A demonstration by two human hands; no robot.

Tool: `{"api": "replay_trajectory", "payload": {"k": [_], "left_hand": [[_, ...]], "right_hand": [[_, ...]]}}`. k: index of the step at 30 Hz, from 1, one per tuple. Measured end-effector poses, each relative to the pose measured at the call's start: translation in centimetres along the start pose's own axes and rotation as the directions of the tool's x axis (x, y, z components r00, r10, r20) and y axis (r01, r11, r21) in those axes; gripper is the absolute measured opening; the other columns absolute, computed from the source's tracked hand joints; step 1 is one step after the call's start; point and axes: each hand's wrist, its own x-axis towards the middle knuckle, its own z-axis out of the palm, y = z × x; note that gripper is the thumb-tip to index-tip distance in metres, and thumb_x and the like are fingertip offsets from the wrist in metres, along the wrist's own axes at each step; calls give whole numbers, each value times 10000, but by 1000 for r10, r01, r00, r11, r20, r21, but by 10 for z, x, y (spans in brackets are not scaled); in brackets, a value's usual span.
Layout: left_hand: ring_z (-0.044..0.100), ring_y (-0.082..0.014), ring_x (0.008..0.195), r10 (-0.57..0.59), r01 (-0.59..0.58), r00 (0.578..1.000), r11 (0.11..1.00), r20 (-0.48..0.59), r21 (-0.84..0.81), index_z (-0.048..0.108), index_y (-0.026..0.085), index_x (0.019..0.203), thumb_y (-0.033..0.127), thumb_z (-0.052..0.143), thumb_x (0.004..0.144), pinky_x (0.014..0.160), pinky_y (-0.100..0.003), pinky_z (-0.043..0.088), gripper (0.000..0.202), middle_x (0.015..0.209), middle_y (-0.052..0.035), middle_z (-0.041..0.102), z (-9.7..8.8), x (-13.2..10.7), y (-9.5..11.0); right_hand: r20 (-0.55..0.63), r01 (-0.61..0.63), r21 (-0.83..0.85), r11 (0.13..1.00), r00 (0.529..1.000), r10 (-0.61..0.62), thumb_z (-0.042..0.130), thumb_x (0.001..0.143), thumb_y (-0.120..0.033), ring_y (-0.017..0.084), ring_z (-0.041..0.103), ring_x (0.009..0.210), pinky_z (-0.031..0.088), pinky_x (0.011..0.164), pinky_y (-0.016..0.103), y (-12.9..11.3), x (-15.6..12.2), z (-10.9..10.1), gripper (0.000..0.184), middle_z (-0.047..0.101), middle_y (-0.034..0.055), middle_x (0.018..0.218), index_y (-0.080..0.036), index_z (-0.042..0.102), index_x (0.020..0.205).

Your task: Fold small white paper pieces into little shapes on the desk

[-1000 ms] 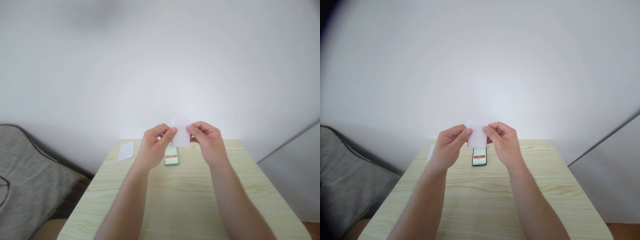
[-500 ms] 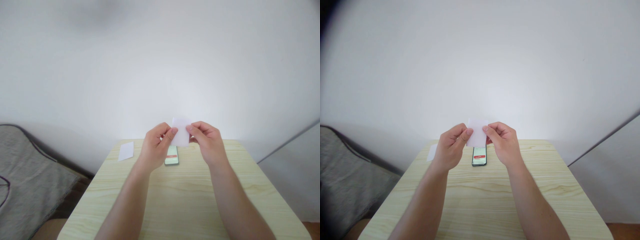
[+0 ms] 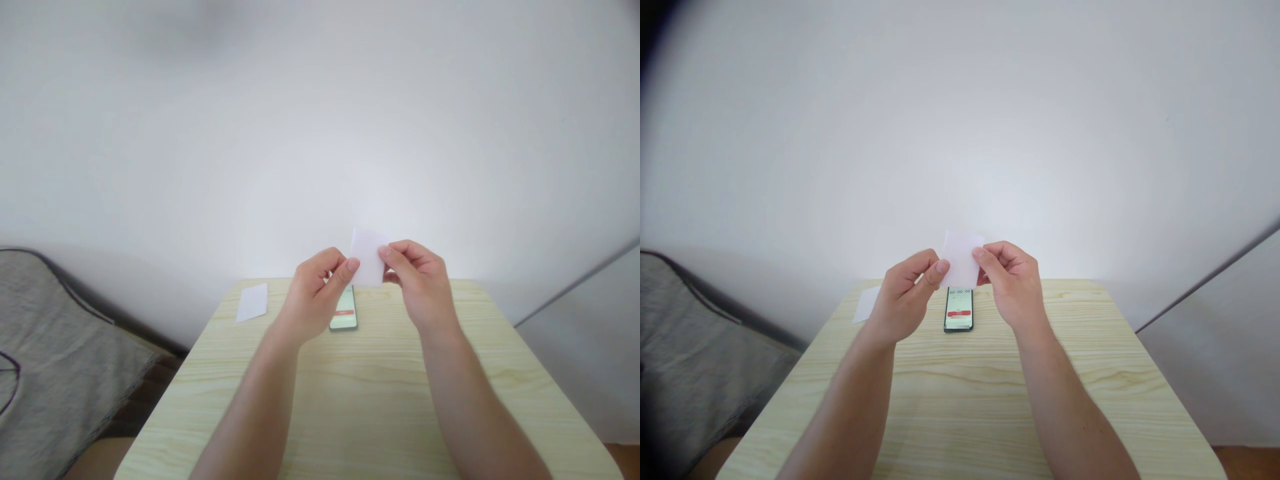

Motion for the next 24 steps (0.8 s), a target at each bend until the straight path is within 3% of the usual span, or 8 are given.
{"api": "replay_trajectory", "payload": {"k": [8, 24], "left_hand": [[372, -130, 661, 12, -12, 1000, 999, -4, 38, 452, 194, 711, 480, 568, 1045, 606, -296, 298, 454, 694, 26, 408, 0, 1, 2], [359, -133, 646, -8, 8, 1000, 999, 17, -45, 444, 200, 721, 500, 568, 1042, 596, -299, 292, 456, 685, 25, 390, 0, 1, -1]], "right_hand": [[-25, -9, -24, 1000, 1000, 9, 822, 875, -401, 129, 641, 644, 596, 620, 257, -1, -1, 1, 210, 685, -25, 698, -217, 749, 806], [-5, -11, -25, 1000, 1000, 11, 824, 874, -414, 132, 641, 645, 583, 630, 264, 0, -2, 1, 224, 680, -24, 699, -212, 744, 819]]}}
